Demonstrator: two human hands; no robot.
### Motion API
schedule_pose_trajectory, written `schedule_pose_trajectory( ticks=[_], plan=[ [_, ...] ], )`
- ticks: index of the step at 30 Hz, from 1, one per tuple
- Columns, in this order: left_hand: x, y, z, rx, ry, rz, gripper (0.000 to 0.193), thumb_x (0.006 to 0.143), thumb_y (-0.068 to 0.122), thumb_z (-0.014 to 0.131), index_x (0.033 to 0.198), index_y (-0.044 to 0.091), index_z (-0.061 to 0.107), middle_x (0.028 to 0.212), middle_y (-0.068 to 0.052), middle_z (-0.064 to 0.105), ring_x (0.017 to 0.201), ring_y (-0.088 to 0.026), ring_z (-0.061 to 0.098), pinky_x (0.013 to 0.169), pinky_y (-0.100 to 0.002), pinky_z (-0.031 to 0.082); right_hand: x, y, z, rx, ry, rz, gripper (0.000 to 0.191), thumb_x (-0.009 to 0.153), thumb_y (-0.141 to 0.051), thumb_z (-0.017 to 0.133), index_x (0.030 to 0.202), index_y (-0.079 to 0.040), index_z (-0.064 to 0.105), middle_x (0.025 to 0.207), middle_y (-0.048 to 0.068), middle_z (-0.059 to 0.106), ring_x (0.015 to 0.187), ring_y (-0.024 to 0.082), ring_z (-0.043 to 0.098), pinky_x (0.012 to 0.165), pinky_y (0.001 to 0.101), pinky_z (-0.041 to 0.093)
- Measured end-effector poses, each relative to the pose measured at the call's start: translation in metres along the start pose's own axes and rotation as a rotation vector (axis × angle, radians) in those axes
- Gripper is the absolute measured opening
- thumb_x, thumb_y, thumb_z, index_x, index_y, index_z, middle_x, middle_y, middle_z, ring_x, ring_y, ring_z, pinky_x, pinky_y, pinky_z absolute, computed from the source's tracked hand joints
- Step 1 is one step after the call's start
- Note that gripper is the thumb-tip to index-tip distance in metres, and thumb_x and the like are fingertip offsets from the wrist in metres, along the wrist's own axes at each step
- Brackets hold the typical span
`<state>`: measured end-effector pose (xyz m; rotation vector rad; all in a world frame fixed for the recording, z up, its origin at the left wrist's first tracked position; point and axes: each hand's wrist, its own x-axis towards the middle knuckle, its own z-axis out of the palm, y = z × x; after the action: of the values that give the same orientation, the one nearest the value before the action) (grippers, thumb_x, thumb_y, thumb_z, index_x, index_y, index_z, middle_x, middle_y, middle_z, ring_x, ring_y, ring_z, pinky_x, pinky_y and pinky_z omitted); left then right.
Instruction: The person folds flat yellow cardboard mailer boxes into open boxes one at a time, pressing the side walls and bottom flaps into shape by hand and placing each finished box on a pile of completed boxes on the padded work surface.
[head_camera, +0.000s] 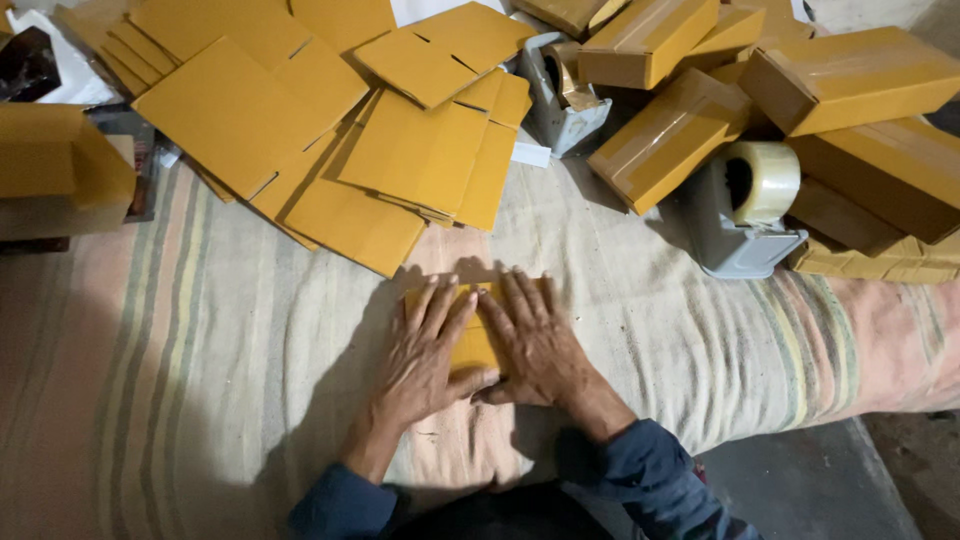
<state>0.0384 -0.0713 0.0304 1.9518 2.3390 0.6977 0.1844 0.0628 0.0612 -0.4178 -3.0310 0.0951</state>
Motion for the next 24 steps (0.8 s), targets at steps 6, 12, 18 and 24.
schedule_pose_trajectory(
  ticks=[6, 12, 18, 24],
  plan=[
    [-0.012, -0.003, -0.003, -0.049, -0.099, -0.012, 0.107, 0.073, 0.056, 0.081, 0.154, 0.006, 0.033, 0.162, -0.015, 0.025, 0.152, -0.037, 0.014, 0.12, -0.059, 0.018, 0.005, -0.009, 0.008, -0.071, -0.043, -0.009, 0.135, 0.052, -0.072, 0.084, 0.153, 0.0, 0.032, 0.158, 0.031, 0.028, 0.149, 0.046, 0.024, 0.12, 0.0614, 0.016],
    [-0.027, -0.015, 0.0, -0.022, -0.062, 0.03, 0.106, 0.074, 0.052, 0.074, 0.156, 0.0, 0.031, 0.167, -0.016, 0.023, 0.156, -0.035, 0.014, 0.123, -0.054, 0.019, -0.021, 0.035, 0.012, 0.121, 0.037, 0.025, 0.123, 0.066, -0.073, 0.074, 0.156, -0.002, 0.03, 0.159, 0.03, 0.027, 0.149, 0.045, 0.019, 0.121, 0.0585, 0.011],
    [-0.009, 0.002, 0.021, 0.156, -0.048, -0.133, 0.084, 0.099, 0.056, 0.046, 0.15, -0.009, 0.032, 0.16, -0.028, 0.028, 0.152, -0.038, 0.02, 0.123, -0.055, 0.009, -0.021, 0.026, 0.039, 0.001, 0.076, 0.21, 0.086, 0.1, -0.062, 0.042, 0.157, 0.002, 0.027, 0.163, 0.028, 0.025, 0.154, 0.042, 0.016, 0.124, 0.0555, 0.008],
    [0.033, 0.001, 0.041, 0.149, -0.081, -0.284, 0.064, 0.106, 0.041, 0.034, 0.154, -0.001, 0.036, 0.161, -0.021, 0.032, 0.151, -0.039, 0.023, 0.124, -0.055, 0.008, 0.013, 0.021, 0.062, -0.047, 0.001, 0.276, 0.073, 0.104, -0.05, 0.028, 0.158, -0.002, 0.026, 0.164, 0.025, 0.022, 0.153, 0.042, 0.013, 0.122, 0.0571, 0.003]
  ],
)
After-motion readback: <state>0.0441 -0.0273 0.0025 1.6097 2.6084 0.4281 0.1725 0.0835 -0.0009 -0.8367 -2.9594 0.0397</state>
